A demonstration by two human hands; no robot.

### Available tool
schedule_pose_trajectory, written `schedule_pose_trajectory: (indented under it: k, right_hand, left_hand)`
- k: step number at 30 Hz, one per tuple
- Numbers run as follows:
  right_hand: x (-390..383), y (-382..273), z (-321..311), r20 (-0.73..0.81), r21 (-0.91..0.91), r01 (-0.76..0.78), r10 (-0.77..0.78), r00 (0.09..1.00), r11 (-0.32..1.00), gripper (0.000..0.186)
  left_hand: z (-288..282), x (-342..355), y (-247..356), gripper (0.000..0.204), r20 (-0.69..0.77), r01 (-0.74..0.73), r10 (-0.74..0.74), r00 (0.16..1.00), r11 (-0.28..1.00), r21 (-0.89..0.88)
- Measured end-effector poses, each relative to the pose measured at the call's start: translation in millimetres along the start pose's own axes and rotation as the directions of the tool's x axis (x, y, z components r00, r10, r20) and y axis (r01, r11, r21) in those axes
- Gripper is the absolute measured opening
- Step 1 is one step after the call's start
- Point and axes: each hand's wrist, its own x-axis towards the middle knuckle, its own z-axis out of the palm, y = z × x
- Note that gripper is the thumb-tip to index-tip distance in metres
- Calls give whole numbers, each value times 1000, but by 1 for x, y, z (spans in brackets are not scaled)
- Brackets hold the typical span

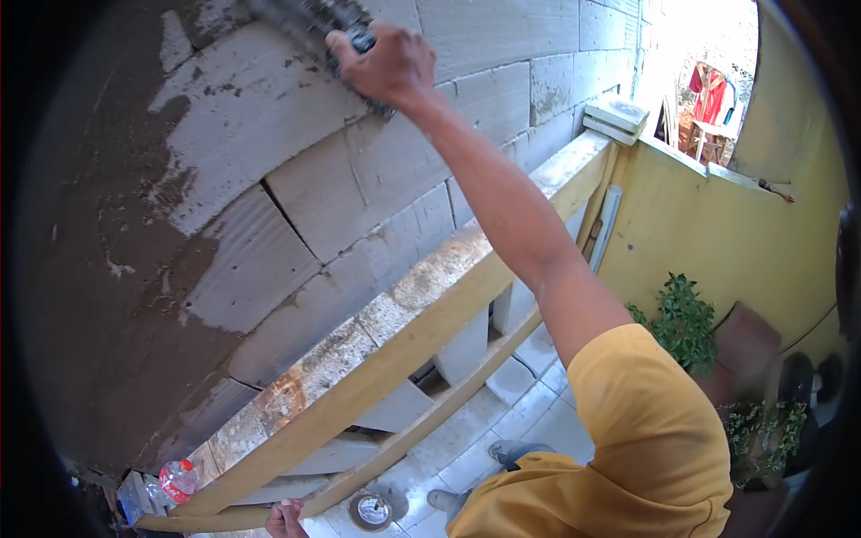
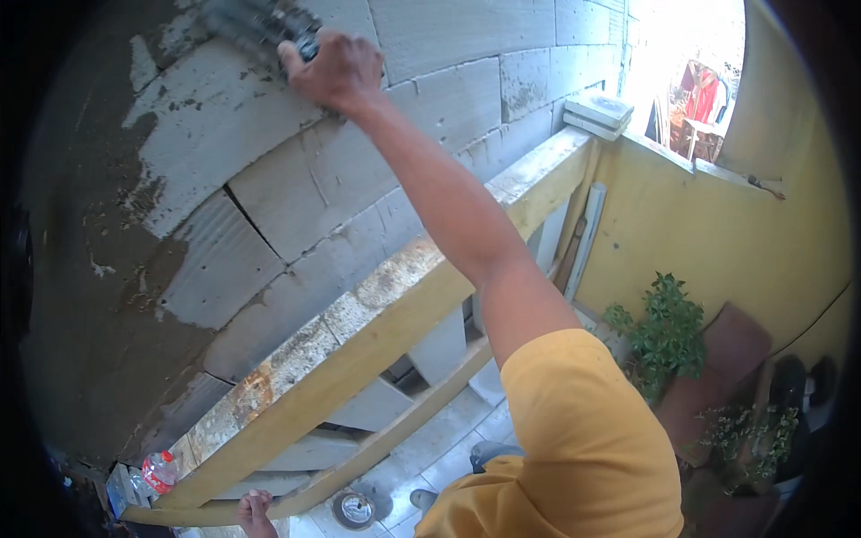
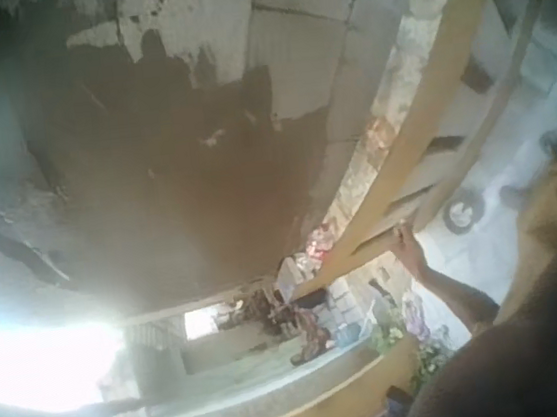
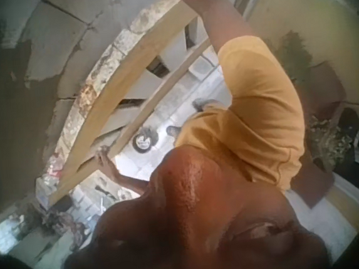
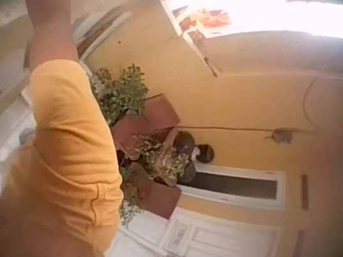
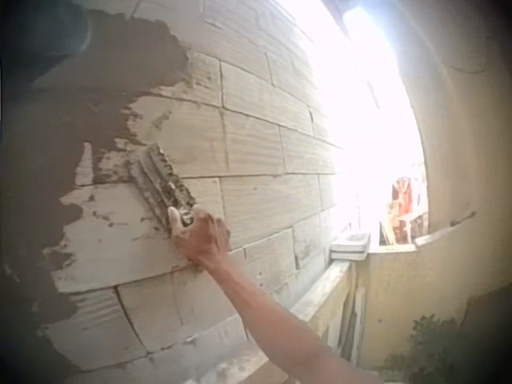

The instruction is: The person applies mortar to a brick wall by scooping mortar from a container onto a trowel and smoothing it across the wall surface.

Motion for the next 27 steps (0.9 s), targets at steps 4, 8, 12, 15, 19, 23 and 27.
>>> schedule_pose_trajectory:
  k: [4,8,12,15,19,23,27]
  right_hand:
    - [9,83,-23,-259,-25,-186,173,950,982,54]
    - [-59,55,-42,-22,141,25,-22,1000,990,46]
    - [-186,-63,-45,13,490,274,-321,947,827,42]
    - [-278,-98,-117,368,591,196,-477,798,783,45]
    - [-441,-139,-145,486,699,-1,-473,735,715,41]
    - [-583,-129,-119,901,399,-294,-312,300,869,35]
    - [-661,-166,-119,973,171,-203,-198,-122,964,38]
  left_hand:
    - [22,-76,-86,31,-26,180,-185,982,974,-140]
    - [80,-175,-211,30,146,402,-376,915,881,-249]
    - [94,-231,-336,28,286,662,-599,748,639,-391]
    - [160,-215,-205,15,202,717,-691,694,641,-274]
    - [146,-213,-201,9,310,752,-691,653,640,-157]
    - [122,-206,-163,19,537,705,-526,660,680,-200]
    - [99,-167,-129,56,591,748,-460,663,384,-540]
